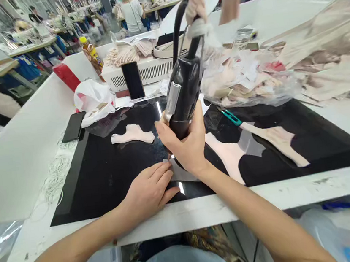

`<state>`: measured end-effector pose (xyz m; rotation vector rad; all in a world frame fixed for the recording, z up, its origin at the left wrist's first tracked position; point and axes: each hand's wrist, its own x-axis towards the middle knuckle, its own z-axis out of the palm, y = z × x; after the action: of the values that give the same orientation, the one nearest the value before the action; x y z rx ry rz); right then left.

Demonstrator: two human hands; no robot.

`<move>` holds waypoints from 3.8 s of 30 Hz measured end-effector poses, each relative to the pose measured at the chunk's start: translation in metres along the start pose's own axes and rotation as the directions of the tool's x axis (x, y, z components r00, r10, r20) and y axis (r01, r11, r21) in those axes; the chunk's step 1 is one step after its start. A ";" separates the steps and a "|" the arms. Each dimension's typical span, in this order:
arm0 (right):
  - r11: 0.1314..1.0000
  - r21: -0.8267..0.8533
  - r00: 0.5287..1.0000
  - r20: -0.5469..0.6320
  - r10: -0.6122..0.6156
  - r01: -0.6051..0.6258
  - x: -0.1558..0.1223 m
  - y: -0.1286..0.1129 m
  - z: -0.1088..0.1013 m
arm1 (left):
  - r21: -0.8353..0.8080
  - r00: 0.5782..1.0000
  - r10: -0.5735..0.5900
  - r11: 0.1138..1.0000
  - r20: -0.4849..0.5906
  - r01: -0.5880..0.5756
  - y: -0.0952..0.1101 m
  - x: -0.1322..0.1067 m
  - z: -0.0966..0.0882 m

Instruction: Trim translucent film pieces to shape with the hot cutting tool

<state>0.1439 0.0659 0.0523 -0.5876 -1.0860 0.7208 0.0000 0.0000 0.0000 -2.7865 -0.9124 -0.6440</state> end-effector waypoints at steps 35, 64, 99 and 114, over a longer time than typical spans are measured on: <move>0.998 -0.030 0.996 0.079 0.051 -0.049 -0.012 -0.034 -0.048 | 0.040 0.998 0.002 0.999 0.067 -0.005 -0.002 0.000 -0.001; 0.998 -0.058 0.994 0.104 0.041 -0.035 -0.021 -0.050 -0.069 | 0.081 0.990 0.056 0.994 0.126 -0.067 -0.004 0.004 -0.006; 0.996 -0.079 0.998 0.042 0.045 -0.041 -0.025 -0.053 -0.072 | -0.028 0.986 0.098 0.995 0.136 -0.095 0.019 0.044 0.015; 0.998 -0.053 1.000 0.007 0.022 -0.022 -0.022 -0.054 -0.066 | 0.006 0.984 0.153 0.988 0.092 -0.154 0.021 0.041 0.017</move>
<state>0.2116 0.0091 0.0555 -0.6430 -1.1099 0.7159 0.0481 0.0094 0.0032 -2.8590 -0.7041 -0.4887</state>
